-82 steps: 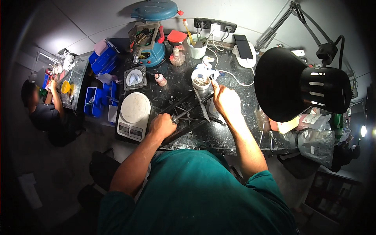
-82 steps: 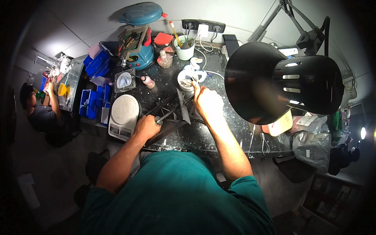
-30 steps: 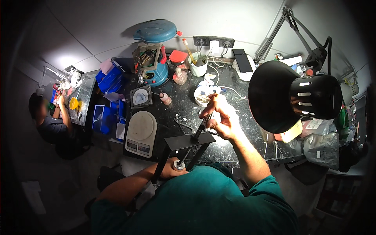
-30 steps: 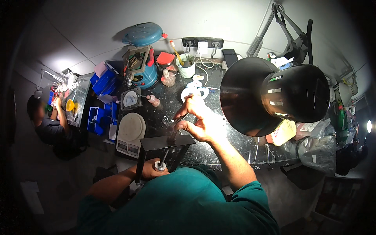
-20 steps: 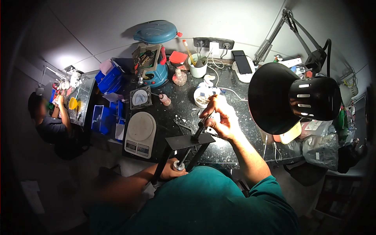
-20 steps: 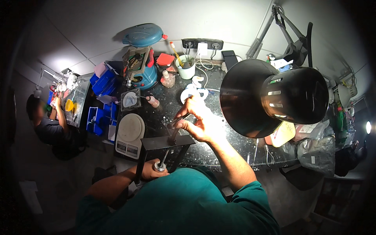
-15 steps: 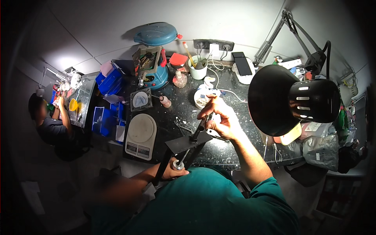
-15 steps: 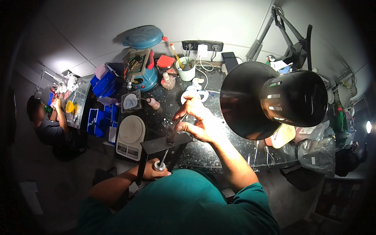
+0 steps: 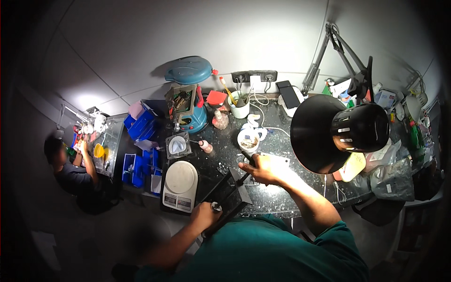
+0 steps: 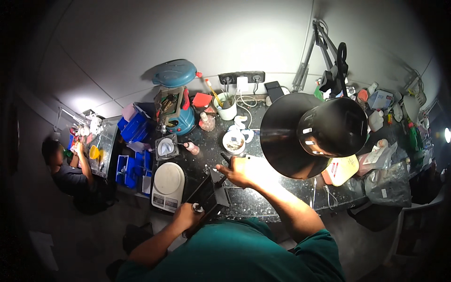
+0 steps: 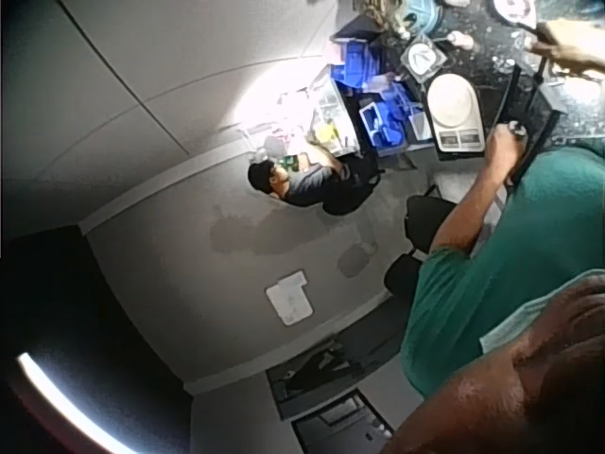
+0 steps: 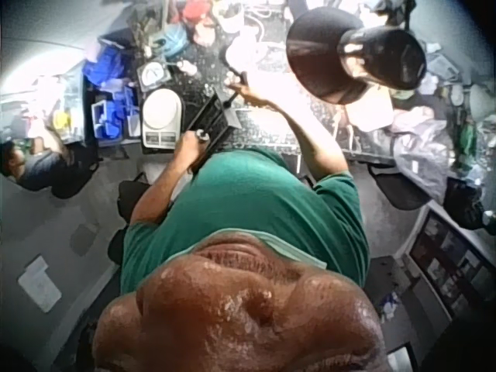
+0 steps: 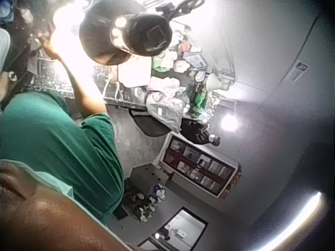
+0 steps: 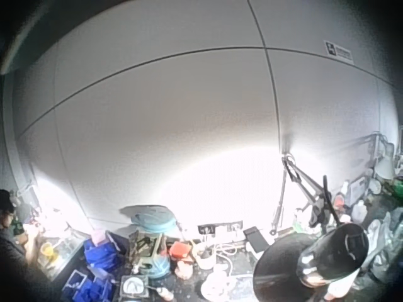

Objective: The person works on a dental articulator at a workbench, then picks up a scale and carries it into a hallway. They proceed to a dental press machine, where they press buttons, operate a lever, and brush off a dental model before placing a small component into the machine and activating a switch.

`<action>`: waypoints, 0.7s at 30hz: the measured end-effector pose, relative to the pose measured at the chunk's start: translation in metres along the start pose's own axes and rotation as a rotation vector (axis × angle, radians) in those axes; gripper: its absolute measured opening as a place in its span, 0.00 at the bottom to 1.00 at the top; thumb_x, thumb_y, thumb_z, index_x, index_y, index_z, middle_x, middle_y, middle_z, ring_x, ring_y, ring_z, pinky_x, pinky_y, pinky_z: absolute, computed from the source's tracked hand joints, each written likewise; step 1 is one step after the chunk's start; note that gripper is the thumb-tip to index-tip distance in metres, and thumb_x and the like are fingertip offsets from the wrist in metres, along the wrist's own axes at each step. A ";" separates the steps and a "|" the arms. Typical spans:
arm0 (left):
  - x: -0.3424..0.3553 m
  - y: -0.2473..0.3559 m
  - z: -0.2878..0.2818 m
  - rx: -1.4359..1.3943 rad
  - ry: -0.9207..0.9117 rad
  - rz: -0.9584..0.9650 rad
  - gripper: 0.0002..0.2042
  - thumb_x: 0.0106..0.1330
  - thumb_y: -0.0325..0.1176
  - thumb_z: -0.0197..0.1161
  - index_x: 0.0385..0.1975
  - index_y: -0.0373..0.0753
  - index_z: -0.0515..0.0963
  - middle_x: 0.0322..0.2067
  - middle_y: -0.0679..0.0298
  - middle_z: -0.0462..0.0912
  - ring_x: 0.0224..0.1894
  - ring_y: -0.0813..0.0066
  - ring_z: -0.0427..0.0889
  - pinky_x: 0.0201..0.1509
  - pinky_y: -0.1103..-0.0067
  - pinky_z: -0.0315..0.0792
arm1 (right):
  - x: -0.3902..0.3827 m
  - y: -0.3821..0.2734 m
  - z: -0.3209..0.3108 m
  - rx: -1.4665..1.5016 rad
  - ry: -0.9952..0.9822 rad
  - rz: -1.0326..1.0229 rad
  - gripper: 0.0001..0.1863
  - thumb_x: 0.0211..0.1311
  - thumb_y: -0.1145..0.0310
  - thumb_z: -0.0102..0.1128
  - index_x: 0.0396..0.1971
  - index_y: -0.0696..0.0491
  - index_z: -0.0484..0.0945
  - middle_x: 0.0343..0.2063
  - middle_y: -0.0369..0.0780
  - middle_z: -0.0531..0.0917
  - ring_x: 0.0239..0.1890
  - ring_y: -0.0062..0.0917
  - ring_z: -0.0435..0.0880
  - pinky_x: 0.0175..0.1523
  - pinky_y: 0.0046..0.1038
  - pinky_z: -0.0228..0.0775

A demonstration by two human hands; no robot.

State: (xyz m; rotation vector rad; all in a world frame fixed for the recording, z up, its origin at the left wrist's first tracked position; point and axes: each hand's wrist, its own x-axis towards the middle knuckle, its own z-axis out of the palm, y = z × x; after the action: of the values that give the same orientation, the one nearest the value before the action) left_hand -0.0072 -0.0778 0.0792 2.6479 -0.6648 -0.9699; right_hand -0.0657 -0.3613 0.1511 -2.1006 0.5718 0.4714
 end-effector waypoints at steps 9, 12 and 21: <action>-0.002 -0.017 -0.001 0.009 -0.245 -0.029 0.20 0.58 0.54 0.67 0.35 0.41 0.87 0.38 0.50 0.87 0.45 0.50 0.86 0.50 0.62 0.78 | -0.008 0.013 0.028 -0.208 0.210 -0.081 0.37 0.66 0.33 0.53 0.33 0.60 0.79 0.24 0.51 0.82 0.32 0.45 0.85 0.40 0.44 0.75; 0.002 -0.007 -0.006 0.065 -0.217 0.031 0.20 0.59 0.55 0.65 0.35 0.43 0.87 0.38 0.50 0.87 0.45 0.49 0.86 0.50 0.61 0.78 | -0.015 0.022 0.023 -0.204 0.256 -0.114 0.36 0.65 0.34 0.56 0.30 0.60 0.77 0.21 0.50 0.81 0.29 0.43 0.84 0.38 0.43 0.74; 0.005 0.009 -0.013 0.114 -0.150 0.167 0.19 0.60 0.53 0.63 0.30 0.41 0.85 0.34 0.50 0.87 0.42 0.47 0.85 0.49 0.59 0.77 | -0.034 0.049 0.027 -0.012 0.542 -0.473 0.28 0.55 0.44 0.74 0.19 0.54 0.74 0.17 0.40 0.73 0.22 0.32 0.74 0.29 0.33 0.64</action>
State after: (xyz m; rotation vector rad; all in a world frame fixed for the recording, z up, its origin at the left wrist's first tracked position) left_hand 0.0016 -0.0872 0.0903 2.5815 -0.9849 -1.1197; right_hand -0.1239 -0.3559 0.1224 -2.2818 0.3448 -0.3742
